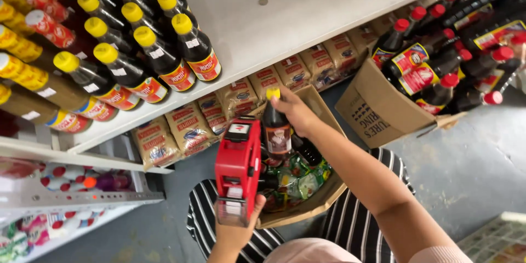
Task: Use a price gun to label bottles of soy sauce and place them on a shelf.
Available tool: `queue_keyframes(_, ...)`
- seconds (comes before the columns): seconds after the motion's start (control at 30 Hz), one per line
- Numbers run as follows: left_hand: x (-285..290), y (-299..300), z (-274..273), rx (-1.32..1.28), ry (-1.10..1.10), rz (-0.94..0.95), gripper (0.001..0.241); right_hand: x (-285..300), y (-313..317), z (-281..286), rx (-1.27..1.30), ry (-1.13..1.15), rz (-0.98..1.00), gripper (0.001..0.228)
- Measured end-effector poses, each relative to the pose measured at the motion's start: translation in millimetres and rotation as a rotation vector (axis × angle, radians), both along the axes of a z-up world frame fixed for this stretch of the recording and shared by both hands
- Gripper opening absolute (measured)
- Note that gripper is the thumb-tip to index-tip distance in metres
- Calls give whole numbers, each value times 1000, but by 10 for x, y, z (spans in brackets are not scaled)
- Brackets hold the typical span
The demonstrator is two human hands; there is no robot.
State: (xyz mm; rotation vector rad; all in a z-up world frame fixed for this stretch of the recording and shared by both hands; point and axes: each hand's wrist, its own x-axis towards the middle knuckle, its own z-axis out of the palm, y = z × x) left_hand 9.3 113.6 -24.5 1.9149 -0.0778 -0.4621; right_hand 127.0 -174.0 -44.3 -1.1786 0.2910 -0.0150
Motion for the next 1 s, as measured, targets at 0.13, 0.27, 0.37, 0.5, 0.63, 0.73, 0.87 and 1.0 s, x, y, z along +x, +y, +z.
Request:
queue_keyframes(0.13, 31, 111, -161, -40, -473, -148, 27, 80, 161, 320, 110, -144, -8, 35)
queue_keyframes(0.27, 66, 122, -60, -286, -231, -169, 25, 140, 409, 736, 121, -82, -63, 34)
queue_keyframes(0.37, 139, 142, 73, -404, -171, -169, 36, 193, 489, 764, 151, -103, -77, 33)
queue_keyframes(0.5, 282, 192, 72, -219, -376, -216, 36, 236, 532, 948, 104, -146, -65, 33)
queue_keyframes(0.63, 438, 123, -73, -237, -218, -191, 51, 286, 500, 1094, 172, -189, -53, 31)
queue_keyframes(0.73, 523, -52, -184, -362, 76, -180, 41, 398, 307, 1025, 154, -262, -37, 31)
queue_keyframes(0.87, 580, -239, -136, -825, 695, 152, 34, 568, 31, 1251, 131, -271, -135, 34)
queue_keyframes(1.0, 502, -103, -617, -175, -336, -273, 46, 726, -176, 1587, 237, -381, -52, 34)
